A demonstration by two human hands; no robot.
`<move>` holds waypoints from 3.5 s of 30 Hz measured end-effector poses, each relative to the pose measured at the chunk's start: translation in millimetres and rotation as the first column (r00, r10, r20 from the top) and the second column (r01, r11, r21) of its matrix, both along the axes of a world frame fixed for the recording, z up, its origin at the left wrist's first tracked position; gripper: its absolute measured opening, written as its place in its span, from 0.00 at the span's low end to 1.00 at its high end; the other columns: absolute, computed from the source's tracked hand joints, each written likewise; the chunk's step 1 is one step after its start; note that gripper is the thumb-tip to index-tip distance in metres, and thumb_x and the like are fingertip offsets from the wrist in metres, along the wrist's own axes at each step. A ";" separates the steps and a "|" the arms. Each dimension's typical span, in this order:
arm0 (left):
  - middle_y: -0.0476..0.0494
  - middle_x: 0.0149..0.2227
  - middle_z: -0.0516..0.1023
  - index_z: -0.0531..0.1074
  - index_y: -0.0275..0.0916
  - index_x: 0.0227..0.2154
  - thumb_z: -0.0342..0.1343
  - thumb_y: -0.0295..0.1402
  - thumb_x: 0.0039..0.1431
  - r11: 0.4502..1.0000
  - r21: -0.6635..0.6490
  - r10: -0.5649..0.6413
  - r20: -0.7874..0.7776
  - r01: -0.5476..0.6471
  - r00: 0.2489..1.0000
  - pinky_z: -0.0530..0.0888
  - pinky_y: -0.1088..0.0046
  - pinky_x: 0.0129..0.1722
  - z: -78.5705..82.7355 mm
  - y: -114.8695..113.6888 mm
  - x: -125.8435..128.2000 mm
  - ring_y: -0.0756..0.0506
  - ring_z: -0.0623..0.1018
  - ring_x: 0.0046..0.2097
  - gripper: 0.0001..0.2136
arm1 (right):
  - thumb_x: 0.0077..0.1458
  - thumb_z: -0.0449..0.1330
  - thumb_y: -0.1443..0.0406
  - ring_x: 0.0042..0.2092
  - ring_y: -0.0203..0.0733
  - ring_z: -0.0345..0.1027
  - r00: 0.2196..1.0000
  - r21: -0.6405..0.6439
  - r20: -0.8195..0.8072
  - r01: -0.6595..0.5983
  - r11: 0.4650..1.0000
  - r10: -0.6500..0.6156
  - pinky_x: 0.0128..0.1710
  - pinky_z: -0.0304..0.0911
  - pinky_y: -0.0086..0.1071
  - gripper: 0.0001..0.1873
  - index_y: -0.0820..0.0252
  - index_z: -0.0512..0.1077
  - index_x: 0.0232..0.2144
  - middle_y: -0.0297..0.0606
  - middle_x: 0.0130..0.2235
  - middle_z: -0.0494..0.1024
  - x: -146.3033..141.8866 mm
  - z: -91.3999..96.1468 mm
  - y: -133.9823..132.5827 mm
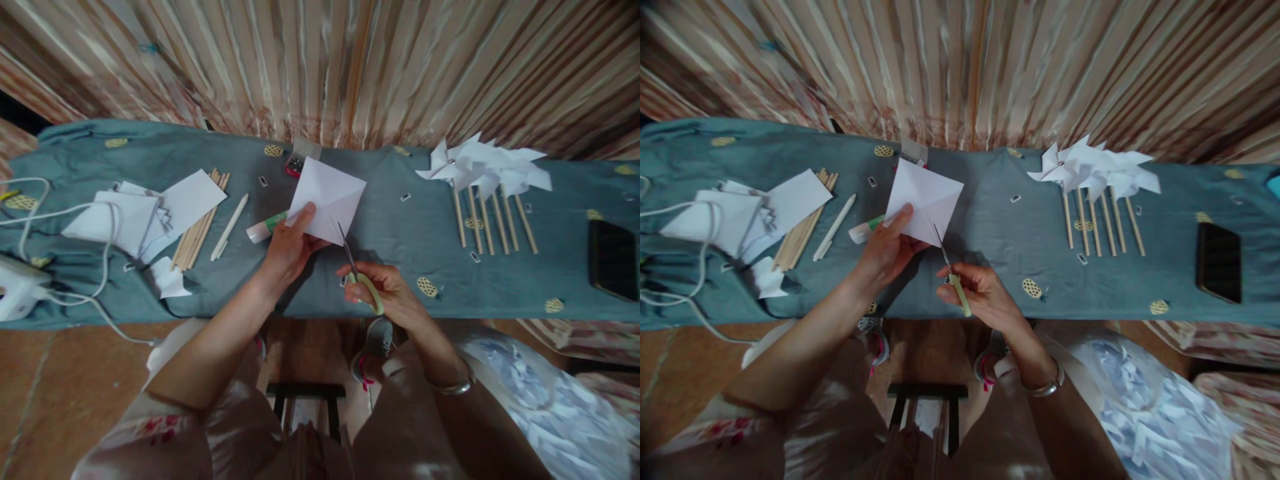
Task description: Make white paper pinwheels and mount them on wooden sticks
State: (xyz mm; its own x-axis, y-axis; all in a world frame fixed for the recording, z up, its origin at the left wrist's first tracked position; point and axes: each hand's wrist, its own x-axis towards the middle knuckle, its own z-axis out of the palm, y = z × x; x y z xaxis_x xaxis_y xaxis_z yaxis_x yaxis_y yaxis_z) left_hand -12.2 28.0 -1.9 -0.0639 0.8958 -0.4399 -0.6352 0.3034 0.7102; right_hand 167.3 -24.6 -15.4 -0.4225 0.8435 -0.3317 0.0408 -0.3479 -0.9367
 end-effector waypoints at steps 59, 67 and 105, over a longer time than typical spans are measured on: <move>0.48 0.30 0.81 0.74 0.39 0.34 0.56 0.31 0.64 1.000 -0.003 0.006 0.010 -0.006 1.000 0.80 0.65 0.43 -4.2 -3.4 -1.0 0.45 0.82 0.37 0.04 | 0.33 0.78 0.58 0.23 0.30 0.67 0.994 -0.167 -0.015 0.105 0.980 -0.109 0.26 0.71 0.26 0.19 0.57 0.80 0.30 0.26 0.22 0.75 -7.9 1.2 2.2; 0.46 0.31 0.81 0.74 0.36 0.38 0.58 0.33 0.63 0.998 0.030 -0.048 0.020 0.047 0.999 0.79 0.64 0.46 -8.6 -6.8 -0.2 0.44 0.82 0.39 0.05 | 0.34 0.77 0.56 0.22 0.29 0.66 0.994 -0.152 0.006 0.107 0.983 -0.107 0.24 0.68 0.24 0.19 0.56 0.80 0.30 0.26 0.21 0.75 -7.2 0.4 1.3; 0.50 0.27 0.78 0.73 0.36 0.37 0.57 0.31 0.64 0.998 0.017 -0.066 0.045 0.065 0.997 0.80 0.66 0.41 -8.8 -10.6 3.0 0.48 0.79 0.30 0.04 | 0.30 0.78 0.54 0.22 0.30 0.65 0.990 -0.140 0.066 0.131 0.981 -0.123 0.27 0.70 0.28 0.24 0.57 0.77 0.29 0.26 0.21 0.73 -11.4 1.5 2.5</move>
